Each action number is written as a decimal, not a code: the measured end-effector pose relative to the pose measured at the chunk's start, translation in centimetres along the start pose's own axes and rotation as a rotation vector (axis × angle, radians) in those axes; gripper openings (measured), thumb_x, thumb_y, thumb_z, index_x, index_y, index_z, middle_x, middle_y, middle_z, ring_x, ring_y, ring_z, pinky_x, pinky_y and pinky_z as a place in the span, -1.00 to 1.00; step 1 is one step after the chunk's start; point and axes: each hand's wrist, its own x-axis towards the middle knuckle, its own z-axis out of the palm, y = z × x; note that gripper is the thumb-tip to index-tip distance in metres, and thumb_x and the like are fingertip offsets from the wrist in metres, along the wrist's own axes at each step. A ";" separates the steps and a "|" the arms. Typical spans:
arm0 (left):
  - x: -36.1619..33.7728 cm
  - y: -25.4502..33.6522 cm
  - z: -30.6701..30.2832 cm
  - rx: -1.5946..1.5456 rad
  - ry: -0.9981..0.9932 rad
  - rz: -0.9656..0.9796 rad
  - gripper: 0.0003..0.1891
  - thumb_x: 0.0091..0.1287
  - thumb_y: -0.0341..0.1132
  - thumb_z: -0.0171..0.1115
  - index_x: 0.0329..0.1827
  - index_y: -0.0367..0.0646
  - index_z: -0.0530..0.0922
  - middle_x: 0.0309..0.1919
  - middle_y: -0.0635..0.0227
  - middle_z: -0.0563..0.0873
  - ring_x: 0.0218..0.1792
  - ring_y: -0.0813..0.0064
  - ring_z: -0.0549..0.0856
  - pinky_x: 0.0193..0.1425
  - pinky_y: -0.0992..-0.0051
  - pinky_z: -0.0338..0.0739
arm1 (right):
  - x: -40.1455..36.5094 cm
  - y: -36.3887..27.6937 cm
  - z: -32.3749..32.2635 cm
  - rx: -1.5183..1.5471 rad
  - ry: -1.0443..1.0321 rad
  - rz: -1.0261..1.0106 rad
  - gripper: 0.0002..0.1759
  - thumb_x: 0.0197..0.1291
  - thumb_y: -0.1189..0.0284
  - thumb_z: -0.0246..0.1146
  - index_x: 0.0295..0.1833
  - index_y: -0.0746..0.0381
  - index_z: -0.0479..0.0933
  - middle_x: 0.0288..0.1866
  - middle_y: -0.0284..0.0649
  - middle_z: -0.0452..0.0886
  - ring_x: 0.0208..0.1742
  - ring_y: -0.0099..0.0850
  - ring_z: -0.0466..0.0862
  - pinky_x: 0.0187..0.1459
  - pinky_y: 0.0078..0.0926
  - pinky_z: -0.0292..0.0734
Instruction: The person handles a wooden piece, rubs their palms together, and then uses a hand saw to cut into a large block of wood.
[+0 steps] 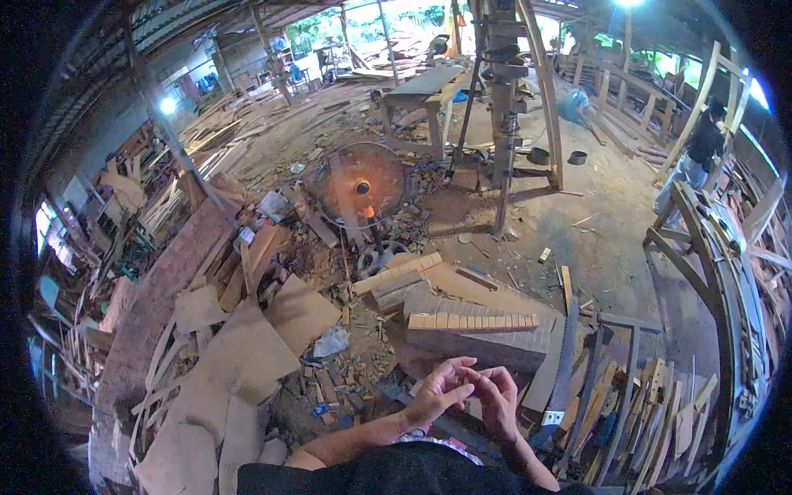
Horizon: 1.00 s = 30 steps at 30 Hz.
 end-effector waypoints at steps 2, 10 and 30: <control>0.1 -0.2 0.2 0.002 -0.022 -0.010 -0.48 0.38 -0.42 0.20 0.38 -0.12 0.28 0.01 0.37 0.57 -0.13 0.65 0.60 -0.18 0.62 0.57 | -0.4 -0.4 -0.7 -0.054 0.000 -0.026 -0.90 0.37 0.51 0.10 -0.09 0.31 0.40 -0.15 -0.10 0.63 -0.16 -0.38 0.67 -0.21 -0.41 0.64; -0.6 -1.2 1.1 0.139 -0.092 -0.025 -0.49 0.38 -0.37 0.20 0.38 -0.12 0.29 0.07 0.33 0.55 -0.02 0.56 0.60 -0.10 0.58 0.57 | -1.8 -1.2 -3.1 -0.731 -0.044 -0.197 -0.91 0.31 0.60 0.17 -0.10 0.37 0.48 -0.29 -0.21 0.63 -0.27 -0.52 0.67 -0.21 -0.54 0.60; -1.2 -2.9 4.0 0.463 -0.149 0.363 -0.57 0.35 -0.44 0.23 0.28 -0.17 0.41 0.17 0.26 0.54 0.08 0.49 0.57 0.18 0.47 0.48 | -2.5 -1.1 -4.3 0.213 0.117 0.183 -0.90 0.37 0.42 0.11 -0.10 0.21 0.41 -0.38 -0.29 0.58 -0.40 -0.49 0.64 -0.43 -0.60 0.56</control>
